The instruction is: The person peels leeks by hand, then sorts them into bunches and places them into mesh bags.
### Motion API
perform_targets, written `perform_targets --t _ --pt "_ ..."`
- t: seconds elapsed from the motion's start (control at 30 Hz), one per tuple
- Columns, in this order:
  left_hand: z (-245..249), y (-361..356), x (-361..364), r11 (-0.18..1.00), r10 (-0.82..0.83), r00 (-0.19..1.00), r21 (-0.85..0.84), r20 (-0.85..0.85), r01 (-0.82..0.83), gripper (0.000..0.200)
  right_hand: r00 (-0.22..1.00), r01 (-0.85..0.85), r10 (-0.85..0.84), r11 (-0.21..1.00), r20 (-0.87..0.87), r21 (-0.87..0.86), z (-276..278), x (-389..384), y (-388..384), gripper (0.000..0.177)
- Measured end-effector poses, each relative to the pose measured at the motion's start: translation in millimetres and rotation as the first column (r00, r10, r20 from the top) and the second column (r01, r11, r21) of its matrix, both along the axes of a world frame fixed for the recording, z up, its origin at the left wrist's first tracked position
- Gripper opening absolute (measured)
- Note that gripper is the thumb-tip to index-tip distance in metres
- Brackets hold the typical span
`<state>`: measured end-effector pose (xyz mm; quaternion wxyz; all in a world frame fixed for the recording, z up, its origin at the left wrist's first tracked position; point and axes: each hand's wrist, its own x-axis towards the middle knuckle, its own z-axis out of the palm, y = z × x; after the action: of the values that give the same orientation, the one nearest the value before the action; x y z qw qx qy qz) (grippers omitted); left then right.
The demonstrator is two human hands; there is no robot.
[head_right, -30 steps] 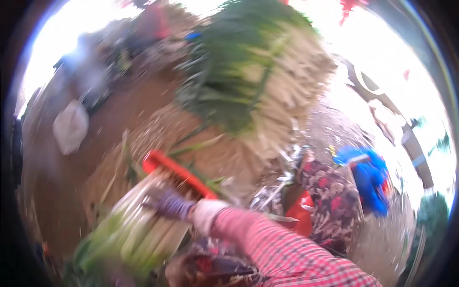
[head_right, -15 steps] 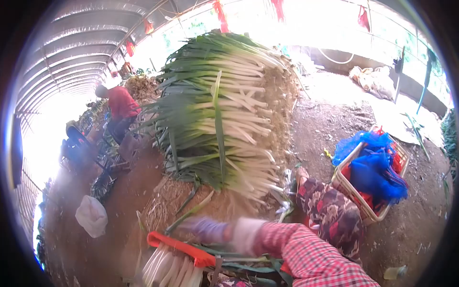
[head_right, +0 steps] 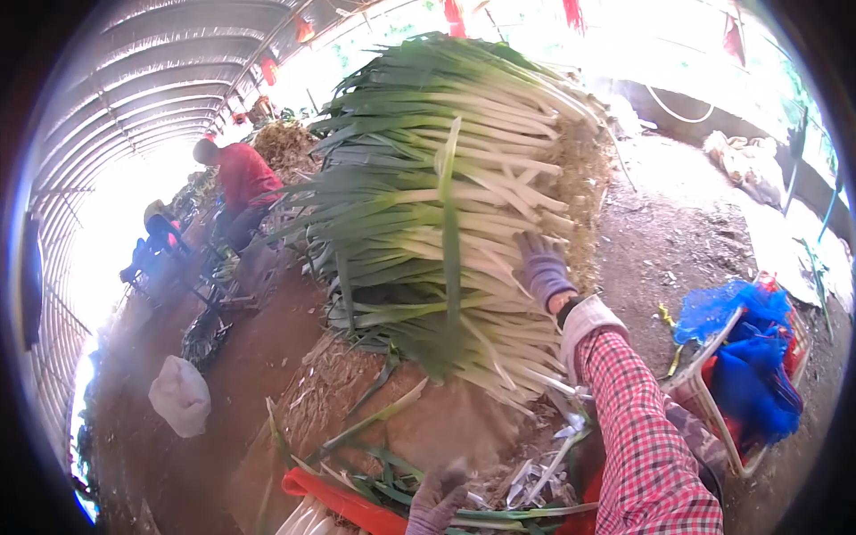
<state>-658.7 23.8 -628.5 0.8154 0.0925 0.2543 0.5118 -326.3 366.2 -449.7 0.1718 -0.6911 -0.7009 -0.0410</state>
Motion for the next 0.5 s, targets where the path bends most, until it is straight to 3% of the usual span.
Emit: perform_targets --t 0.03,0.07,0.1,0.2,0.27,0.3,0.37,0.47,0.5 --pt "32.0 -4.2 8.0 0.984 0.012 0.913 0.169 -0.408 0.063 0.044 0.999 0.035 -0.035 0.999 -0.015 0.011 2.6 -2.0 7.9 0.078" --pt "50.4 -5.5 13.3 0.939 0.091 0.67 0.288 -0.737 0.189 0.044 0.999 0.046 -0.046 0.998 -0.009 0.036 -1.5 -3.8 16.8 0.078" --pt "55.1 -1.8 15.8 0.93 0.107 0.74 0.331 -0.664 0.162 0.044 0.998 0.058 -0.058 0.996 -0.001 0.06 -8.6 -3.4 25.5 0.078" --pt "78.0 -0.5 17.2 0.94 0.06 0.703 0.277 -0.709 0.199 0.044 0.994 0.074 -0.083 0.987 0.065 0.143 -19.1 -2.3 39.3 0.076" --pt "79.3 -2.1 7.7 0.928 -0.043 0.58 0.182 -0.814 0.324 0.044 0.986 0.072 -0.095 0.984 0.14 0.16 -15.0 -4.4 36.9 0.074" --pt "79.7 -1.6 5.0 0.915 -0.089 0.511 0.133 -0.855 0.381 0.044 0.986 0.09 -0.098 0.994 0.132 0.07 -3.2 -9.7 34.6 0.072" --pt "82.6 -2.3 8.0 0.904 0.003 0.509 0.22 -0.861 0.367 0.045 0.987 0.128 -0.115 0.985 0.115 -0.117 21.1 -26.0 28.0 0.067" --pt "94.4 -0.8 12.6 0.9 0.028 0.562 0.265 -0.827 0.345 0.049 0.961 0.047 0.002 0.984 0.275 -0.171 13.8 -37.8 16.8 0.06" --pt "101.0 -0.3 13.0 0.905 0.021 0.586 0.264 -0.81 0.334 0.051 0.976 -0.001 0.031 0.991 0.215 -0.137 3.0 -38.4 9.7 0.057"
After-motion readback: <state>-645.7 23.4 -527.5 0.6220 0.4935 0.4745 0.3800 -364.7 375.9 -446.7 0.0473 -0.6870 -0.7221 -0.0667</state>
